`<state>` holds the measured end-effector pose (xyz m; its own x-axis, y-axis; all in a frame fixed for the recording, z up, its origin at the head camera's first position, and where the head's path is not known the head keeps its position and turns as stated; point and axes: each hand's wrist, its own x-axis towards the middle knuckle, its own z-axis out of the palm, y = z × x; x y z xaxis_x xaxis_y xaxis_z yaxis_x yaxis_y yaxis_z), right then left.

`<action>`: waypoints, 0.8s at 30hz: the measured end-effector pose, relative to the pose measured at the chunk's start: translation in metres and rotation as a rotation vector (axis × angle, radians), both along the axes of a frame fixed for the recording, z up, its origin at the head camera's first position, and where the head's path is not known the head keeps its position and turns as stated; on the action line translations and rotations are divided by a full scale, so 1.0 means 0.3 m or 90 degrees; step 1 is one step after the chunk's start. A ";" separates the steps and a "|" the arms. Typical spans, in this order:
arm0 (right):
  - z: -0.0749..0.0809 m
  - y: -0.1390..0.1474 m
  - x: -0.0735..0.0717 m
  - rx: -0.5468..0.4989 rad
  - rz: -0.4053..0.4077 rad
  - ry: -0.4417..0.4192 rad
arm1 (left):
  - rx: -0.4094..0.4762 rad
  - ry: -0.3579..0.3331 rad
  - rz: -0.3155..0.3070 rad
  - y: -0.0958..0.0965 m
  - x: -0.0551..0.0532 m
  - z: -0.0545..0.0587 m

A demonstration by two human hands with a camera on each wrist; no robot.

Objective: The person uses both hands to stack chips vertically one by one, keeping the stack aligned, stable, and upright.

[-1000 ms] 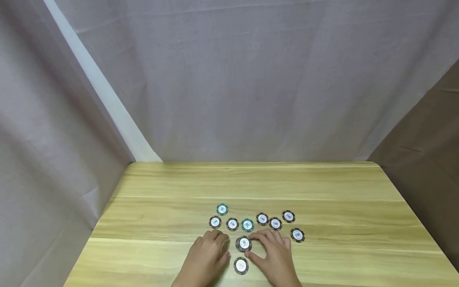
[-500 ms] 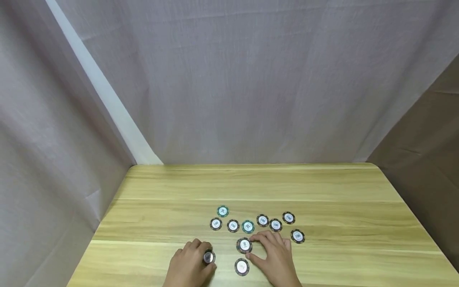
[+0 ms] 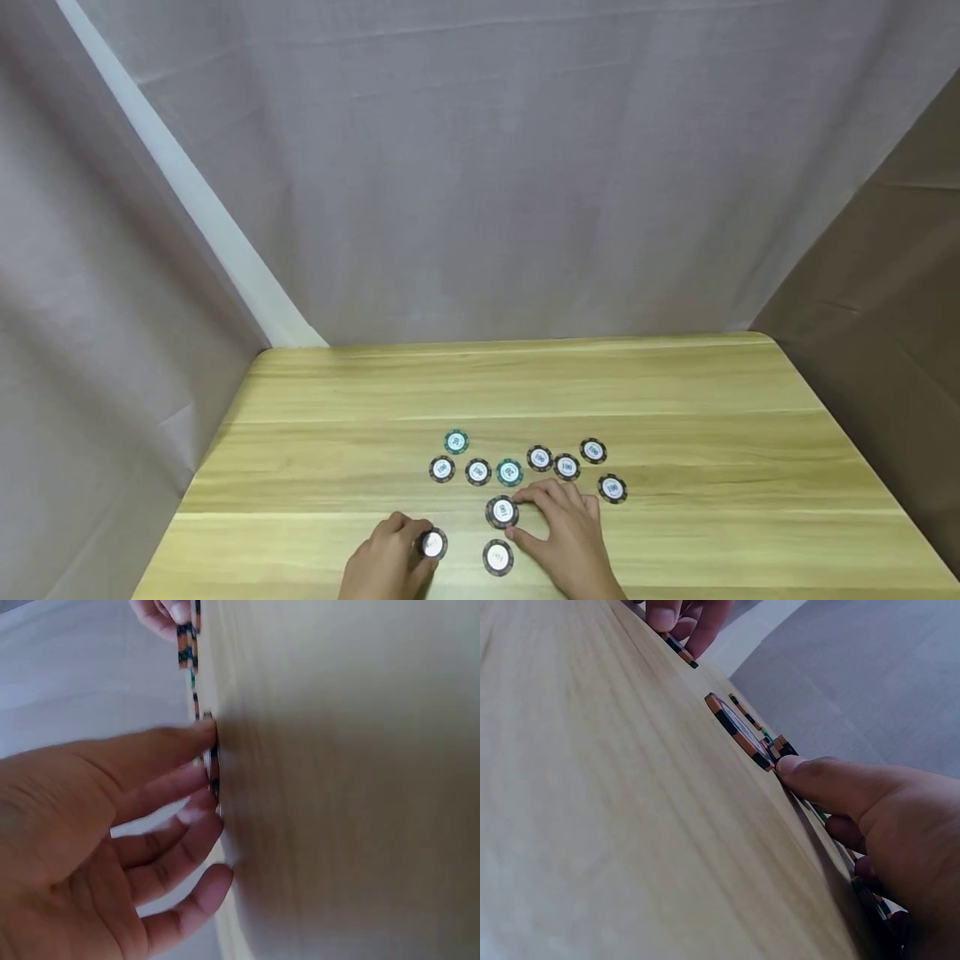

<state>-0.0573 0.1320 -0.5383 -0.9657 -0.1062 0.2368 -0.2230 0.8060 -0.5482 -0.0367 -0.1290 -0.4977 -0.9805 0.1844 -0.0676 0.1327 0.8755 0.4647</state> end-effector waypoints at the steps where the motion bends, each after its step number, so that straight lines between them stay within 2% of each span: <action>1: 0.001 -0.001 -0.001 0.002 0.001 0.001 | 0.003 -0.005 0.008 0.000 0.001 -0.003; 7: 0.004 -0.002 -0.005 0.008 0.005 -0.001 | 0.021 -0.038 0.038 0.005 0.001 -0.009; 12: 0.002 -0.001 -0.005 0.012 0.005 -0.016 | 0.058 -0.071 0.037 0.011 0.001 -0.012; 15: 0.001 0.000 -0.004 0.011 0.004 -0.018 | 0.078 -0.064 0.022 0.013 -0.003 -0.014; 24: 0.001 -0.002 -0.003 0.013 0.000 -0.016 | 0.113 -0.050 -0.069 0.005 -0.015 -0.018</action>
<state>-0.0582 0.1314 -0.5380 -0.9711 -0.1115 0.2109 -0.2104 0.8170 -0.5369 -0.0412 -0.1275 -0.5030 -0.9473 0.3042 -0.1007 0.1786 0.7620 0.6224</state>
